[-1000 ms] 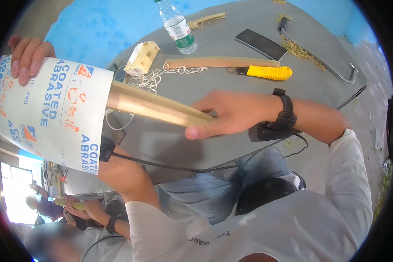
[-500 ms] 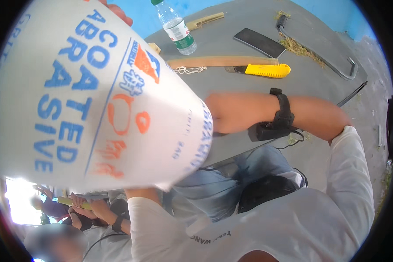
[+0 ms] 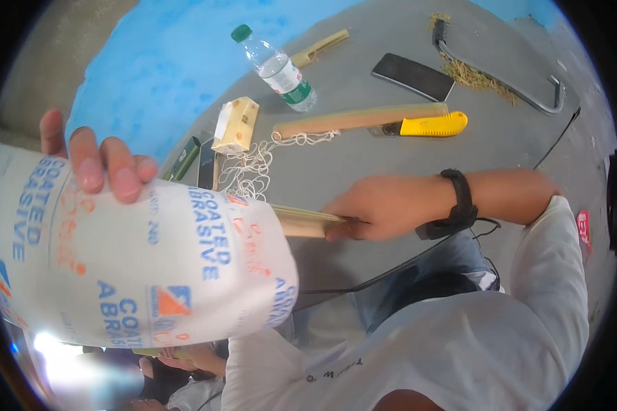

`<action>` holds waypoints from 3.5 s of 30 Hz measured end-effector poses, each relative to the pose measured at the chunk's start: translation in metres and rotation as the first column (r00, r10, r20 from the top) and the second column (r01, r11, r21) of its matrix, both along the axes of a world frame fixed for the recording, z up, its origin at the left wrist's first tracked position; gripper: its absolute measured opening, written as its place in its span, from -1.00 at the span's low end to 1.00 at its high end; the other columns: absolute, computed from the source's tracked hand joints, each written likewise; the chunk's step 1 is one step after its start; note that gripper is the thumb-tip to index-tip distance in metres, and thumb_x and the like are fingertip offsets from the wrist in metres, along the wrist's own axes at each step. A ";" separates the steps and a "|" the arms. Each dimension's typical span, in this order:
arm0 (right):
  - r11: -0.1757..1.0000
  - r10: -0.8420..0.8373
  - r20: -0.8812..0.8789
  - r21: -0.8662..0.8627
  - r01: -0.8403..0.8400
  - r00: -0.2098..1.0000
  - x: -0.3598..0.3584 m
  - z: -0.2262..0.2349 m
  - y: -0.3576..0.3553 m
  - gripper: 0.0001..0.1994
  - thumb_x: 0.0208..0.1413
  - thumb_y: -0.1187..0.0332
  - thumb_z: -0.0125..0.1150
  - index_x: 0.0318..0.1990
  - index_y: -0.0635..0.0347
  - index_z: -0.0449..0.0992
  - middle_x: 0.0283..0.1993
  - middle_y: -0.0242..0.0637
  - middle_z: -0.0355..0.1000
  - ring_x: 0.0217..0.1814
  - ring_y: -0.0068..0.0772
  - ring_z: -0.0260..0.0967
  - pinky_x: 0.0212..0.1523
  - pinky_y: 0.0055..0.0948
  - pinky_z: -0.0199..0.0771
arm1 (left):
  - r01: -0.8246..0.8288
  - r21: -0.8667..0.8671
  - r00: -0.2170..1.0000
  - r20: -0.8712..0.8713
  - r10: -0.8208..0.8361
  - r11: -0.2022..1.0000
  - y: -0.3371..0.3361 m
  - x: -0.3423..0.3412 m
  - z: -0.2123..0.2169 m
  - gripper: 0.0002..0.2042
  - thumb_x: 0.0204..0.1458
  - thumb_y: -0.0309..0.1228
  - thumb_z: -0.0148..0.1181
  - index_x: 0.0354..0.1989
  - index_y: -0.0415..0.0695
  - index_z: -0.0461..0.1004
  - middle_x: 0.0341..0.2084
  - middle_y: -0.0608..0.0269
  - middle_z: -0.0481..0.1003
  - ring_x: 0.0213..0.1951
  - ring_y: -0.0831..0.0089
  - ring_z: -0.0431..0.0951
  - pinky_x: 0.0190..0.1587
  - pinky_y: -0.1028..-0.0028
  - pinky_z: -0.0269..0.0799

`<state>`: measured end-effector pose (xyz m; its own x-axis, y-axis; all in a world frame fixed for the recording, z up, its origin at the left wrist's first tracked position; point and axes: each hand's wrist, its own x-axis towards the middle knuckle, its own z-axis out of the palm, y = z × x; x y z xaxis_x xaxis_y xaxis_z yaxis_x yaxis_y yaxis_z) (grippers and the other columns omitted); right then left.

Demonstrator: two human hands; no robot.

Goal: The person is using sandpaper to sand the surface of a bamboo piece.

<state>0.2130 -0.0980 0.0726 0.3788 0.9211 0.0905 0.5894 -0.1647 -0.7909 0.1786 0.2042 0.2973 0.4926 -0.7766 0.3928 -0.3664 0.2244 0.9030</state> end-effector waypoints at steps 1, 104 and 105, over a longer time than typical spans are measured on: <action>1.000 -0.002 -0.017 0.001 0.002 1.000 0.000 -0.003 0.001 -0.56 0.44 -0.04 0.08 -0.12 0.20 0.62 -0.34 0.05 0.56 -0.25 0.21 0.52 -0.18 0.04 0.49 | 0.020 -0.011 1.000 -0.016 -0.020 1.000 0.003 0.005 -0.003 -0.37 0.47 -0.24 -0.03 0.57 -0.30 -0.04 -0.03 0.06 0.46 0.06 0.09 0.53 0.31 0.12 0.39; 0.788 -0.615 0.524 0.427 0.443 0.590 -0.059 -0.071 -0.092 -0.54 0.36 0.21 -0.01 -0.56 0.20 0.63 -0.49 0.07 0.50 -0.31 0.23 0.43 -0.10 0.12 0.42 | -0.834 -0.460 0.323 -0.854 0.407 -0.305 -0.220 -0.212 -0.237 -0.44 0.54 -0.08 -0.16 0.49 -0.26 0.17 0.45 -0.01 0.28 0.49 0.09 0.22 0.56 0.02 0.09; 0.776 -0.631 0.532 0.440 0.452 0.565 -0.058 -0.072 -0.092 -0.54 0.36 0.22 -0.02 -0.56 0.20 0.63 -0.50 0.06 0.50 -0.31 0.23 0.44 -0.09 0.12 0.42 | -0.835 -0.455 0.345 -0.871 0.351 -0.310 -0.212 -0.211 -0.240 -0.45 0.53 -0.09 -0.14 0.49 -0.24 0.18 0.46 0.01 0.28 0.50 0.11 0.21 0.58 0.02 0.09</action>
<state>0.1548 -0.1905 0.0010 0.5673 0.4753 0.6725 0.8048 -0.4930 -0.3305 -0.0325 -0.0075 0.0576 0.6493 0.7606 -0.0022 -0.7014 0.5999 0.3848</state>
